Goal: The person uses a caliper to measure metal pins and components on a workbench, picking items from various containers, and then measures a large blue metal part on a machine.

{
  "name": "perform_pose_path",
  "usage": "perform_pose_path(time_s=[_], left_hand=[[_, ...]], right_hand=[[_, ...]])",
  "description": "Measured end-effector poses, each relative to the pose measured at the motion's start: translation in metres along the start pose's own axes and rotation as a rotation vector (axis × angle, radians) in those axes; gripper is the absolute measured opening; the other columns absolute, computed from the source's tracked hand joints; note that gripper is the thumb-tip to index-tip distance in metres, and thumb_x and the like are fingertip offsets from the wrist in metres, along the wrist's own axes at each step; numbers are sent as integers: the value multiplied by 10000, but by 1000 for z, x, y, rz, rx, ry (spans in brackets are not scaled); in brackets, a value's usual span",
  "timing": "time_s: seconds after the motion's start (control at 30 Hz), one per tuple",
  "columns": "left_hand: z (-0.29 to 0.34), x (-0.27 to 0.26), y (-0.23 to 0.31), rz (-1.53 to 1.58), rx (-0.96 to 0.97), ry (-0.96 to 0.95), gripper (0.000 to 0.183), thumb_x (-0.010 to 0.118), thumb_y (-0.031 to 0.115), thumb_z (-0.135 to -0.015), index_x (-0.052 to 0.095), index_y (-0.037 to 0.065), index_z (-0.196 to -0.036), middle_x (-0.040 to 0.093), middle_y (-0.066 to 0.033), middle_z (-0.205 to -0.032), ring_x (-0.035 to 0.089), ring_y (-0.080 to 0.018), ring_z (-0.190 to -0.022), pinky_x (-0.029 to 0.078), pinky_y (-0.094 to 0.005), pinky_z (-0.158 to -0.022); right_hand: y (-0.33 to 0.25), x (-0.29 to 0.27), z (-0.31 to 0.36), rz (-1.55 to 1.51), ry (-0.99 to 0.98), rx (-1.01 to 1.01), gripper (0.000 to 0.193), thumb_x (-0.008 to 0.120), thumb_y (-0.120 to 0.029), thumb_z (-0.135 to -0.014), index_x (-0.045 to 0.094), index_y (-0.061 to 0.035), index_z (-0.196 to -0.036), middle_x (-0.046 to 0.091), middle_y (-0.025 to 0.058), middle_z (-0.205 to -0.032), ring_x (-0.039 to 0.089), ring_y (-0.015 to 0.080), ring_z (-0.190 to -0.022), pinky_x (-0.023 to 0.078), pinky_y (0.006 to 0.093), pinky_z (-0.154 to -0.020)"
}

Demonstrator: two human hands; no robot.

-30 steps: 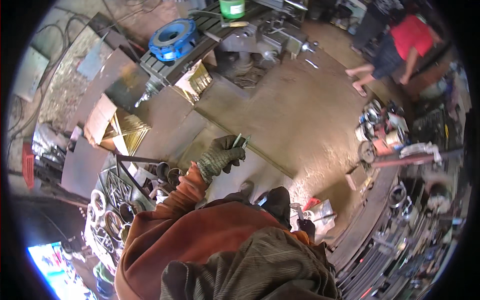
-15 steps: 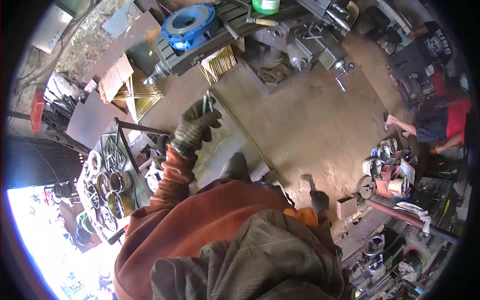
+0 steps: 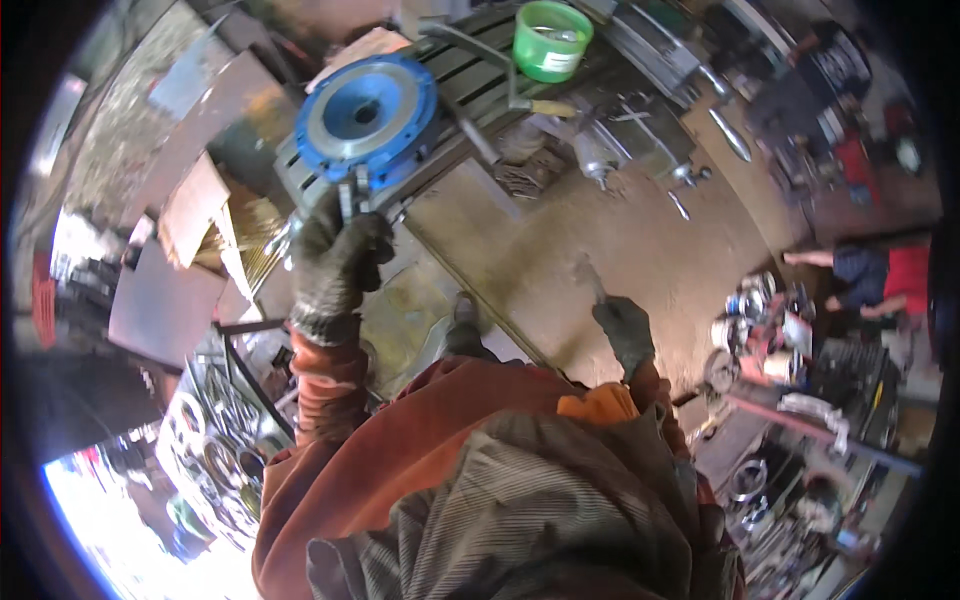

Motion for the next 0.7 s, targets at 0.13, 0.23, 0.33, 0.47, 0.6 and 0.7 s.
perform_pose_path(time_s=[0.13,0.23,0.33,0.47,0.6,0.7], left_hand=[[-47,-18,16,87,77,-33,625,639,211,-934,426,3,-1484,644,-50,-773,559,-95,-546,395,-202,-437],[-69,-17,25,32,124,-95,636,646,246,-933,430,27,-1490,632,-42,-762,537,-86,-536,380,-200,-432],[-82,-14,23,36,83,-161,566,661,244,-917,510,22,-1415,629,-37,-752,536,-88,-540,376,-204,-437],[-83,-4,23,7,-17,-256,413,661,187,-897,601,16,-1268,655,-43,-774,559,-88,-567,395,-211,-461],[-75,40,21,-111,-67,-467,286,659,139,-882,678,9,-1137,672,-47,-781,563,-78,-586,404,-210,-490],[-63,96,13,-239,-163,-663,259,651,144,-890,695,-24,-1082,659,-41,-750,568,-81,-592,417,-225,-525]], right_hand=[[-65,31,-11,-6,-71,-122,334,777,-234,-896,703,5,-1118,675,38,-882,598,119,-813,511,302,-750],[-93,39,-7,-40,-69,-87,338,778,-215,-889,699,13,-1126,676,59,-928,604,124,-833,504,300,-761],[-84,48,-7,-18,-55,-62,351,776,-232,-892,698,0,-1144,687,86,-927,623,147,-828,514,309,-766],[-78,44,-7,89,-43,-78,367,761,-258,-906,693,-12,-1169,695,135,-939,645,183,-826,524,322,-772],[-54,20,5,-15,15,-17,344,756,-249,-913,693,-2,-1145,689,117,-928,637,166,-835,520,321,-772],[-9,1,13,-402,83,-8,257,760,-150,-886,686,16,-1069,662,34,-897,627,124,-861,525,309,-759]])
Point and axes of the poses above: each hand's wrist, its own z-axis away from the middle knuckle, its own x-axis out of the palm, y = z × x, the point moved 1 cm from there along -z, towards the middle knuckle
